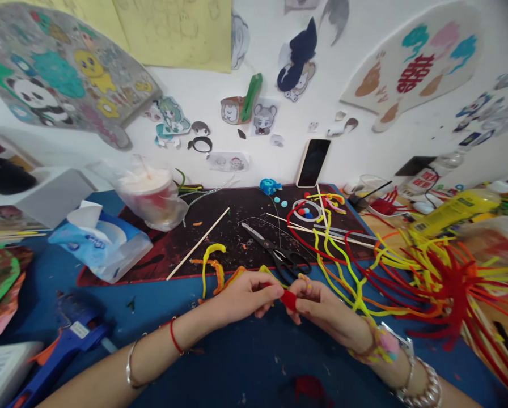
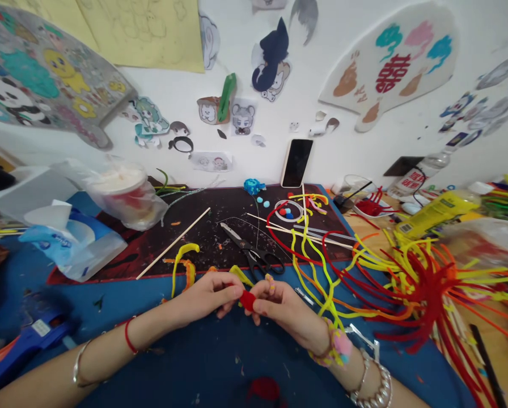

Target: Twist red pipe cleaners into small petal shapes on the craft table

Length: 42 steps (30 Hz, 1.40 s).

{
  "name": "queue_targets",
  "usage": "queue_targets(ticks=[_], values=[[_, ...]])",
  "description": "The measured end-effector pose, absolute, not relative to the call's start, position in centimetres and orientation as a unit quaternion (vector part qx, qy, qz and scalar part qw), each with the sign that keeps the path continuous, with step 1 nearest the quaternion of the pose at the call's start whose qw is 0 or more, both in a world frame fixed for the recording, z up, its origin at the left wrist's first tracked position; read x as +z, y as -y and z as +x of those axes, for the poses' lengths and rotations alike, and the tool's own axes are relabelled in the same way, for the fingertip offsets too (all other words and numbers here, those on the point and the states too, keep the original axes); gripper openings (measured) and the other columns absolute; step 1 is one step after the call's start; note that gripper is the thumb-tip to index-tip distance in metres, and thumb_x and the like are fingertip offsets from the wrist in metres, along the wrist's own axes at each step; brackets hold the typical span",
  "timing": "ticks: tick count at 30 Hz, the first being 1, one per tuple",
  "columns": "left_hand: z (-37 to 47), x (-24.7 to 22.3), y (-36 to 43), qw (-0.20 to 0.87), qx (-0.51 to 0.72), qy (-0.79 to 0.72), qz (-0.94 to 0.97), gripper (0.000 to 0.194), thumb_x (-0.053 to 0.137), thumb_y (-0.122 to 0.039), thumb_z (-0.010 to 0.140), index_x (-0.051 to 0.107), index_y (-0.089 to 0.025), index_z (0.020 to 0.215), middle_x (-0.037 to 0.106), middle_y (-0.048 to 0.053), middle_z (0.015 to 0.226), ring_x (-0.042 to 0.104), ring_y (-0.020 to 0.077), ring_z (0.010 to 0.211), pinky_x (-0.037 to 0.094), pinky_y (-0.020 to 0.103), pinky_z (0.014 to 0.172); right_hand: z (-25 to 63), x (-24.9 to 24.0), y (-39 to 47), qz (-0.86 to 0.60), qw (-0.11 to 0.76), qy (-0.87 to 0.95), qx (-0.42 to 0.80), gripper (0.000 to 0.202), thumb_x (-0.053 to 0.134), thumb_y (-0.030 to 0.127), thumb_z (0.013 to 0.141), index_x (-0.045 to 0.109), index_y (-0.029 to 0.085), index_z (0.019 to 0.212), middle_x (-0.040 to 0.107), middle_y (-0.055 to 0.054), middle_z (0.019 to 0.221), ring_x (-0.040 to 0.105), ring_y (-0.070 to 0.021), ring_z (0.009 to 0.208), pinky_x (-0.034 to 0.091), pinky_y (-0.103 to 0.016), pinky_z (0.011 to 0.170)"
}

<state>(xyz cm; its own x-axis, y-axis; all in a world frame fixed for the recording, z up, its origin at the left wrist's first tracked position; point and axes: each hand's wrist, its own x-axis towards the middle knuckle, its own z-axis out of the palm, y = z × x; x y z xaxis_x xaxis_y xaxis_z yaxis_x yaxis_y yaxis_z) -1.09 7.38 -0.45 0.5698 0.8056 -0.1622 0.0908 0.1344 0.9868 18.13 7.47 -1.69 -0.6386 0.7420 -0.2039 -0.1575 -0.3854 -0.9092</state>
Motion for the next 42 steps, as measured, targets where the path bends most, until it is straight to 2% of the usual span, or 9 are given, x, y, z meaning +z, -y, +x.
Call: queue_targets(ticks=[10, 15, 21, 26, 29, 32, 34, 38, 42], values=[[-1.2, -0.6, -7.4, 0.587, 0.303, -0.408, 0.631, 0.031, 0.039, -0.041, 0.085, 0.054, -0.014, 0.075, 0.041, -0.006, 0.050, 0.037, 0.0060, 0.044, 0.029, 0.018, 0.044, 18.0, -2.1, -7.4, -0.339, 0.252, 0.481, 0.768, 0.023, 0.057, 0.036, 0.079, 0.057, 0.013, 0.077, 0.060, -0.002, 0.068, 0.050, -0.0082, 0.055, 0.038, -0.022, 0.056], [-1.0, -1.4, -7.3, 0.611, 0.292, -0.399, 0.619, 0.034, 0.038, -0.044, 0.085, 0.051, -0.015, 0.073, 0.042, -0.005, 0.054, 0.038, 0.0059, 0.046, 0.030, 0.018, 0.045, 17.8, -2.3, -7.1, -0.314, 0.228, 0.527, 0.757, 0.028, 0.051, 0.041, 0.082, 0.056, 0.013, 0.082, 0.058, -0.003, 0.068, 0.050, -0.0108, 0.059, 0.038, -0.024, 0.058], [-0.6, -1.4, -6.8, 0.676, 0.322, -0.388, 0.538, 0.031, 0.042, -0.045, 0.082, 0.047, -0.015, 0.074, 0.046, -0.005, 0.059, 0.033, 0.0041, 0.044, 0.026, 0.017, 0.043, 17.7, -2.5, -6.6, -0.344, 0.263, 0.597, 0.675, 0.029, 0.047, 0.044, 0.084, 0.054, 0.016, 0.081, 0.045, 0.004, 0.056, 0.040, -0.0094, 0.055, 0.034, -0.024, 0.059], [-0.5, -0.7, -6.6, 0.700, 0.307, -0.368, 0.530, 0.029, 0.041, -0.042, 0.083, 0.048, -0.015, 0.074, 0.047, -0.004, 0.060, 0.033, 0.0048, 0.044, 0.028, 0.018, 0.044, 17.8, -2.2, -6.5, -0.332, 0.267, 0.654, 0.625, 0.030, 0.045, 0.044, 0.084, 0.055, 0.017, 0.078, 0.046, 0.002, 0.060, 0.040, -0.0097, 0.054, 0.033, -0.023, 0.054], [-1.0, 0.3, -6.6, 0.590, 0.310, -0.387, 0.638, 0.029, 0.034, -0.037, 0.087, 0.052, -0.015, 0.080, 0.052, -0.001, 0.066, 0.042, 0.0075, 0.051, 0.035, 0.020, 0.049, 17.9, -2.0, -6.5, -0.343, 0.266, 0.648, 0.626, 0.032, 0.044, 0.047, 0.083, 0.054, 0.017, 0.076, 0.045, 0.002, 0.057, 0.040, -0.0101, 0.052, 0.033, -0.024, 0.052], [-1.6, 1.3, -6.6, 0.349, 0.306, -0.381, 0.799, 0.026, 0.032, -0.027, 0.088, 0.055, -0.019, 0.098, 0.056, 0.005, 0.092, 0.052, 0.0145, 0.082, 0.041, 0.027, 0.073, 17.8, -1.9, -6.6, -0.360, 0.275, 0.627, 0.633, 0.036, 0.043, 0.052, 0.082, 0.049, 0.018, 0.071, 0.044, 0.003, 0.053, 0.039, -0.0101, 0.049, 0.033, -0.025, 0.051], [-1.9, 1.6, -6.6, 0.218, 0.257, -0.357, 0.871, 0.027, 0.035, -0.025, 0.087, 0.051, -0.019, 0.108, 0.056, 0.007, 0.097, 0.052, 0.0173, 0.088, 0.040, 0.030, 0.076, 17.8, -2.0, -6.7, -0.359, 0.282, 0.617, 0.641, 0.038, 0.042, 0.054, 0.081, 0.047, 0.018, 0.069, 0.043, 0.003, 0.052, 0.038, -0.0103, 0.049, 0.033, -0.025, 0.051], [-1.7, 1.0, -6.6, 0.074, 0.159, -0.364, 0.915, 0.029, 0.028, -0.023, 0.089, 0.055, -0.014, 0.091, 0.058, 0.007, 0.081, 0.053, 0.0175, 0.075, 0.040, 0.029, 0.065, 17.5, -2.0, -6.8, -0.370, 0.265, 0.636, 0.623, 0.037, 0.038, 0.052, 0.084, 0.045, 0.019, 0.069, 0.043, 0.003, 0.055, 0.039, -0.0107, 0.051, 0.035, -0.026, 0.054], [-1.1, 0.2, -6.2, 0.056, 0.132, -0.396, 0.907, 0.026, 0.030, -0.020, 0.087, 0.054, -0.013, 0.079, 0.056, 0.006, 0.073, 0.052, 0.0164, 0.065, 0.037, 0.027, 0.057, 17.4, -1.7, -6.6, -0.396, 0.275, 0.724, 0.494, 0.025, 0.040, 0.039, 0.087, 0.046, 0.019, 0.073, 0.046, 0.001, 0.063, 0.042, -0.0118, 0.057, 0.036, -0.026, 0.057]])
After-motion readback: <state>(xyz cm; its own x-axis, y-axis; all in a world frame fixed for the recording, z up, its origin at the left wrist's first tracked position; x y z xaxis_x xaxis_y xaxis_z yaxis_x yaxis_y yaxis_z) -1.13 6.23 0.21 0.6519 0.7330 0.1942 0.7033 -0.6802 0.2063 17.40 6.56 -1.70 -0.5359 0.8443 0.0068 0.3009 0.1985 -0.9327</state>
